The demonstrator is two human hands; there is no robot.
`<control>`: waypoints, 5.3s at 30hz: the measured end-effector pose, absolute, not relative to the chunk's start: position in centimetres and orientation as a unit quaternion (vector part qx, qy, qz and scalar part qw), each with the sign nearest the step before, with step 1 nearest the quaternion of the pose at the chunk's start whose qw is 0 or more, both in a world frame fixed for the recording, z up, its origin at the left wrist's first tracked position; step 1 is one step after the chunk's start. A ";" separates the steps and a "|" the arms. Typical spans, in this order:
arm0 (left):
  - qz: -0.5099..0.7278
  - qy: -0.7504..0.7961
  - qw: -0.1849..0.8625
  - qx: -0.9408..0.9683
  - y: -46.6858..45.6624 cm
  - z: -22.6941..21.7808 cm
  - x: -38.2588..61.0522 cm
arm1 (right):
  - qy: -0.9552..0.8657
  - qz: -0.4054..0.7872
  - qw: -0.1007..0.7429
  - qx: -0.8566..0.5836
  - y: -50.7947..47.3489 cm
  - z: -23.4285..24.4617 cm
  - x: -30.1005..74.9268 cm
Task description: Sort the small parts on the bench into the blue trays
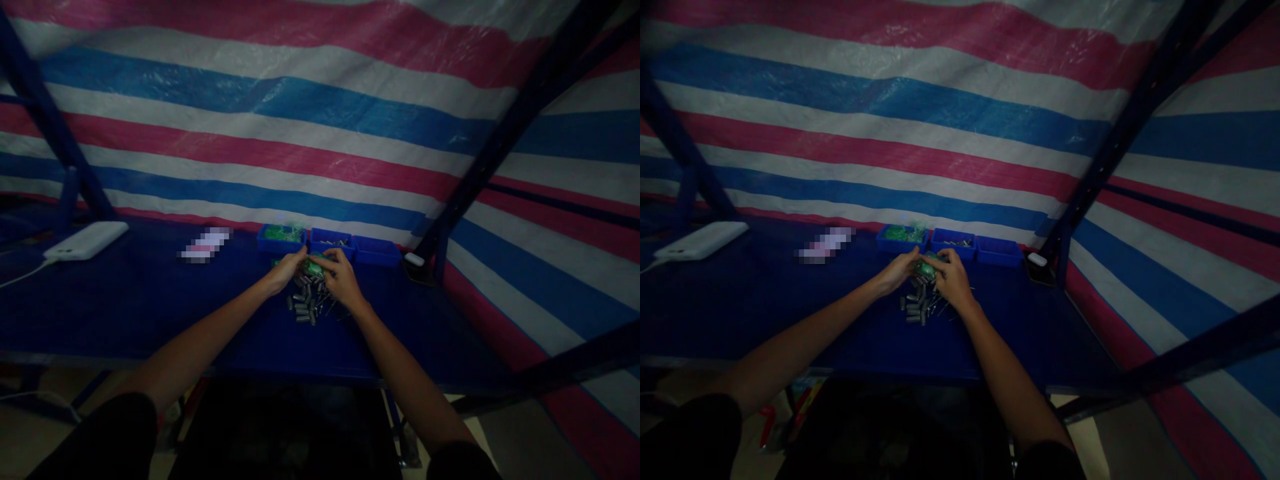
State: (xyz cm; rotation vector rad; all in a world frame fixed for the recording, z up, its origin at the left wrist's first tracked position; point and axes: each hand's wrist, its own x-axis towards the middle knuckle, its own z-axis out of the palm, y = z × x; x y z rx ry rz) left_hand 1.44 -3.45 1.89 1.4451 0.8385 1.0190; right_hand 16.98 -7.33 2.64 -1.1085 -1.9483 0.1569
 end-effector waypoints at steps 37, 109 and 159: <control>0.431 0.394 0.361 0.727 -4.1 2.3 1.1 | -0.702 0.072 0.512 -0.490 -6.2 1.8 17.5; 0.455 0.490 0.168 0.724 -4.5 2.2 0.8 | -0.478 0.400 0.624 -0.471 -4.8 3.0 12.8; 0.500 0.470 0.280 0.671 -3.2 2.4 -1.1 | -0.656 0.153 0.515 -0.530 -5.3 2.3 13.3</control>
